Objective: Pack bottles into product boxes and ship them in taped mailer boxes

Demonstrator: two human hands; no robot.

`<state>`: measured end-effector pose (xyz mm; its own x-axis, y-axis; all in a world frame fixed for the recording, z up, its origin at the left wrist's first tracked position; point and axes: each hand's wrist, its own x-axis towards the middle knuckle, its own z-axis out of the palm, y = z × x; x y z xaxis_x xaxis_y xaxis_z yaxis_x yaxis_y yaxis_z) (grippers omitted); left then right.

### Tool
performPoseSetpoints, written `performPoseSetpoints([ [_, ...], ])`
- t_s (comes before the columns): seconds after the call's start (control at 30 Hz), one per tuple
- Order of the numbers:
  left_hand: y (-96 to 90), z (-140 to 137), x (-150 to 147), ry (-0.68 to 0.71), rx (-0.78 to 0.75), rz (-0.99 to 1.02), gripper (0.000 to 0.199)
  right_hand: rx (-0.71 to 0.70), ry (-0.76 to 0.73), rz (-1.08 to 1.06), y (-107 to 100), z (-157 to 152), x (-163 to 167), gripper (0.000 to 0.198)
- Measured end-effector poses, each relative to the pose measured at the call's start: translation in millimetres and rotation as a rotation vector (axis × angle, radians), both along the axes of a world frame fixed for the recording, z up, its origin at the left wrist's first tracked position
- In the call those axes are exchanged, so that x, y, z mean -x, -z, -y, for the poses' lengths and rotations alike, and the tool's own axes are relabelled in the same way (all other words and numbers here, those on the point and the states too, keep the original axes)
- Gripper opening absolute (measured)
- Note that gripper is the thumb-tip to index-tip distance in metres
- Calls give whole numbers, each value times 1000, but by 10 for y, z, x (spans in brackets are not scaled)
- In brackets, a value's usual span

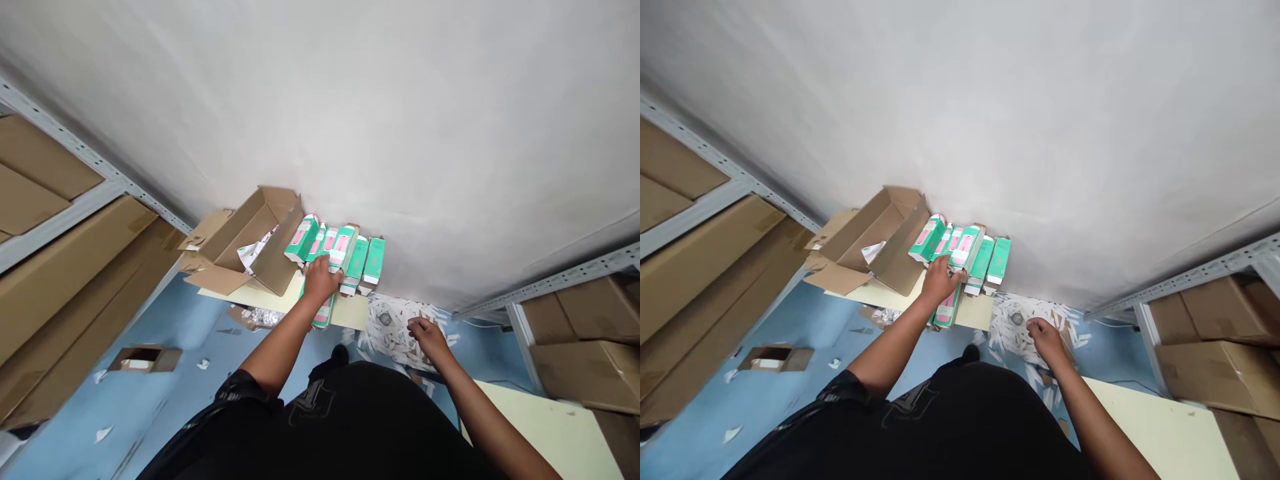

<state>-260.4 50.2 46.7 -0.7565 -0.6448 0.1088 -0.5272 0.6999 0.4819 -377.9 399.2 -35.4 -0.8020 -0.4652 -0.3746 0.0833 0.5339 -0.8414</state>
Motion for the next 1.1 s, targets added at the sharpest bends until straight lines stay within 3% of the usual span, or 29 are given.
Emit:
performPoseSetpoints([
  [0.1, 76, 385, 293, 36, -13, 96, 81, -21, -29, -34, -39, 530, -97, 37],
  [0.2, 205, 596, 577, 62, -95, 247, 93, -11, -67, -75, -92, 854, -157, 36],
  [0.37, 395, 686, 749, 87, -183, 345, 105, -61, -29, -56, -119, 995, -113, 34],
  [0.5, 387, 744, 730, 88, -184, 306, 97, -89, -16, -16, -72, 996, -41, 33],
  [0.7, 113, 935, 655, 57, -266, 227, 95, -61, -17, 37, -5, 1067, 29, 33],
  [0.83, -198, 898, 515, 91, -322, 142, 97, 18, 24, 125, -134, 1271, 118, 34],
  [1.0, -577, 588, 341, 294, -451, 84, 95, 363, 257, 190, -546, 1613, 384, 56],
  [1.1, -683, 365, 325, 436, -548, 119, 94, 584, 353, 198, -745, 1685, 579, 61],
])
